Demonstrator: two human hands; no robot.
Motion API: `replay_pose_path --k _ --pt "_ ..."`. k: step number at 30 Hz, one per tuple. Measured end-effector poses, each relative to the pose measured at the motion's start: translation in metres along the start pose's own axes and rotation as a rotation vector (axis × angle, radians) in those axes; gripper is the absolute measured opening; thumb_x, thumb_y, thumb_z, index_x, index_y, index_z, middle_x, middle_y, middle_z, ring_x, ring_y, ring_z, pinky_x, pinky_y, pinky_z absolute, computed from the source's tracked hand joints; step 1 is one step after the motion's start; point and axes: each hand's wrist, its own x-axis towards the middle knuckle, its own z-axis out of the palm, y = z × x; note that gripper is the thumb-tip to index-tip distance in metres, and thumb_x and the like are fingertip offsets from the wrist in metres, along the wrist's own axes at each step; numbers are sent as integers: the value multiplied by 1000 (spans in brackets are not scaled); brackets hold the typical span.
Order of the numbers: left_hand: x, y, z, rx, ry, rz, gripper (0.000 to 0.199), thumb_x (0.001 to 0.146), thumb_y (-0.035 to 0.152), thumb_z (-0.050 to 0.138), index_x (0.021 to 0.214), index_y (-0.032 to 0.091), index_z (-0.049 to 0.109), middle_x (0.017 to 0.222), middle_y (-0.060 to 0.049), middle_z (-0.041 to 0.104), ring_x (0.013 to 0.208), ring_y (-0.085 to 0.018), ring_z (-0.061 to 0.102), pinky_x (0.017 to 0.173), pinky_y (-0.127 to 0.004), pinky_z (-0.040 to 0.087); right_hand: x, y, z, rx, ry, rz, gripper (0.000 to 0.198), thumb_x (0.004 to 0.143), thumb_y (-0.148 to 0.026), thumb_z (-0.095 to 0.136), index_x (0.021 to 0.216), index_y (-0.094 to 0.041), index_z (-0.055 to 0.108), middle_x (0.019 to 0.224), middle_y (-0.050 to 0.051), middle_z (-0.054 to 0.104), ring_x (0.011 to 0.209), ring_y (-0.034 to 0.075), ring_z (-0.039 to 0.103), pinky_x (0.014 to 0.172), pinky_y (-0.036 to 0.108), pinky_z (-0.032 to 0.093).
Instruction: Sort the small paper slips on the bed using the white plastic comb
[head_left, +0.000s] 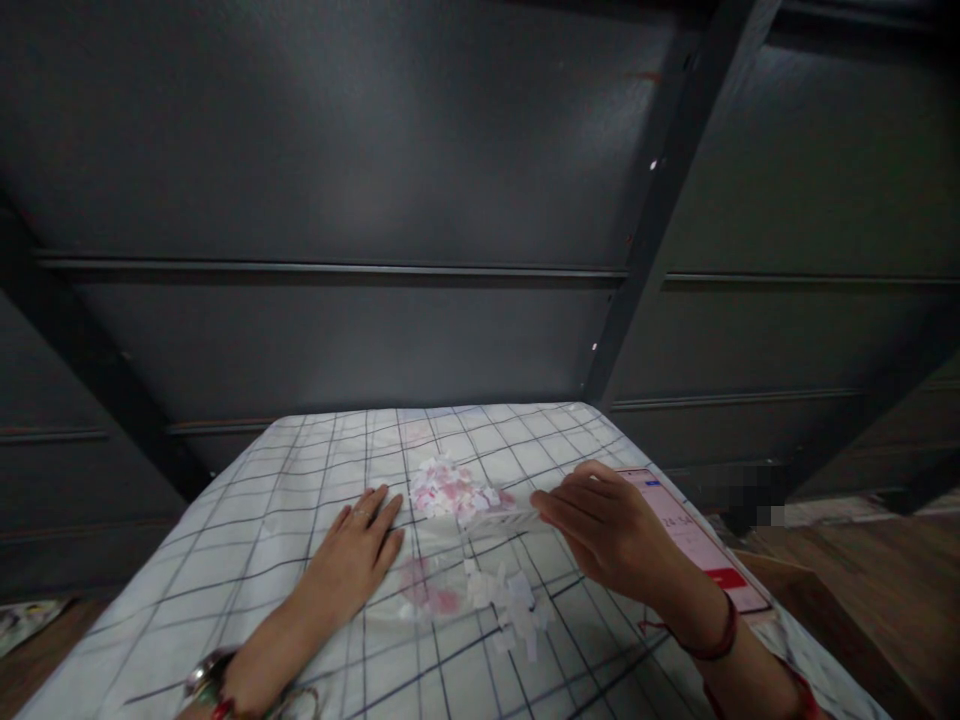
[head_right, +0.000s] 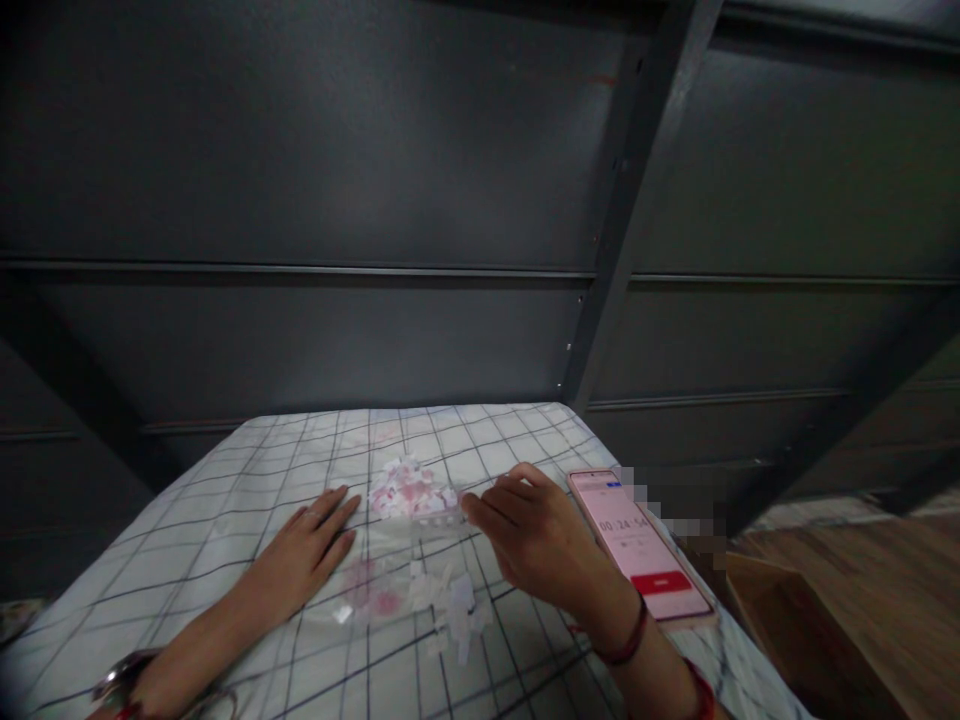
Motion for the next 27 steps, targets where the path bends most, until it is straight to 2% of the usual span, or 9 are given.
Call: replay_pose_path --k 6,10,16,27 --pt "0 0 -1 2 -18 -2 43 92 33 33 127 12 49 132 -17 48 121 -30 45 95 -47 40 3 -4 2 50 -24 -22 19 82 -3 42 87 -12 58 61 1 56 58 13 45 64 30 38" --pt "0 0 -1 20 -17 1 44 93 34 32 128 13 48 133 -17 48 122 -29 44 95 -47 40 6 -10 4 108 17 -31 19 82 -1 43 88 -13 56 62 0 57 59 12 47 64 28 38" --pt "0 -1 2 36 -7 10 44 93 34 31 127 14 48 132 -16 49 121 -28 45 94 -46 41 -1 3 1 -7 30 14 27 79 1 41 98 -13 53 69 2 59 63 14 48 65 30 38" --pt "-1 -1 4 29 30 16 44 93 35 31 126 14 50 131 -16 50 120 -28 46 94 -46 41 -6 6 9 -83 -74 23 27 80 1 38 96 -12 55 66 2 55 63 15 44 64 31 36"
